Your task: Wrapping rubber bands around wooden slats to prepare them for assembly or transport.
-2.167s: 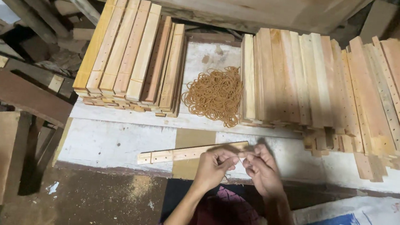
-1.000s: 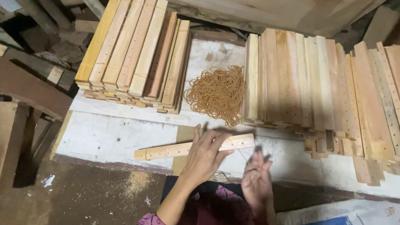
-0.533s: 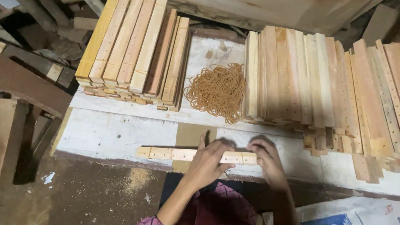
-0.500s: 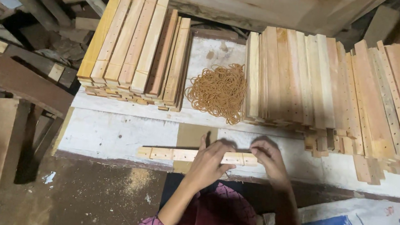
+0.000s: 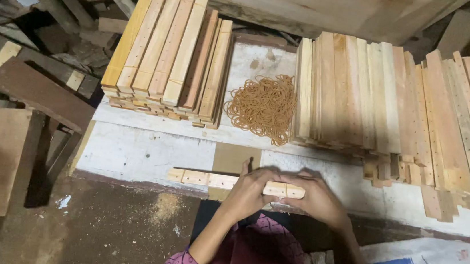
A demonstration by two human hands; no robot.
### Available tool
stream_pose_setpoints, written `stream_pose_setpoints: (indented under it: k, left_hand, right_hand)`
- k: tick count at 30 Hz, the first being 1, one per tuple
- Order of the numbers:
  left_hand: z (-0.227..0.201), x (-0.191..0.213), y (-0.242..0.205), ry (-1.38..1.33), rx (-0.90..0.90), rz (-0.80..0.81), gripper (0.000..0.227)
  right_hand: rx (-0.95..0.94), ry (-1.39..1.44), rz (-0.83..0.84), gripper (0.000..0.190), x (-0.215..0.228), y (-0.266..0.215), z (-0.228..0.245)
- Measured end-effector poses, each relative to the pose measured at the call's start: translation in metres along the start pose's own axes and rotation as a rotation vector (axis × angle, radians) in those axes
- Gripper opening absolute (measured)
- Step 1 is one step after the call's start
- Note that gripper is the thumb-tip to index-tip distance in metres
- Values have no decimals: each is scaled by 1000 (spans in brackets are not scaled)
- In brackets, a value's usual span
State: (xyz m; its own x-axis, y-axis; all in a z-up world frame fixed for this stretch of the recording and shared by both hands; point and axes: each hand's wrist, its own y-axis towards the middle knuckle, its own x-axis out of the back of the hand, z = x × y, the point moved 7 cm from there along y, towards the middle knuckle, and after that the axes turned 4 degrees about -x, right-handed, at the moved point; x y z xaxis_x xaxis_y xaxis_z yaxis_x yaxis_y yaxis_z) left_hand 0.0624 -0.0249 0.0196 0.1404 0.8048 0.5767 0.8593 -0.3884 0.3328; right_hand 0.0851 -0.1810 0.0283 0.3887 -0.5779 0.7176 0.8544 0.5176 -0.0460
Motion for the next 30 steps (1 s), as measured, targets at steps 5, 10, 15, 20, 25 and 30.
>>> stream_pose_setpoints:
  k: [5,10,15,20,25,30]
  left_hand:
    - [12,-12,-5,-9,36,62,48]
    - [17,-31,-14,53,11,199,40]
    - [-28,-23,-2,-12,-15,356,43]
    - [-59,-18,21,77,-219,473,41]
    - [-57,39,61,299,-151,390,34]
    - [47,73,97,630,-186,131,21]
  right_hand:
    - [-4,-32,-2,53,-11,0,-12]
    - [-59,96,88,49,-29,-17,-44]
    - [119,275,411,30,-25,-41,-30]
    - [-295,855,400,51,-61,-74,-117]
    - [-150,1009,42,59,-50,-4,-56]
    - [-293,1165,-330,61,-54,114,-8]
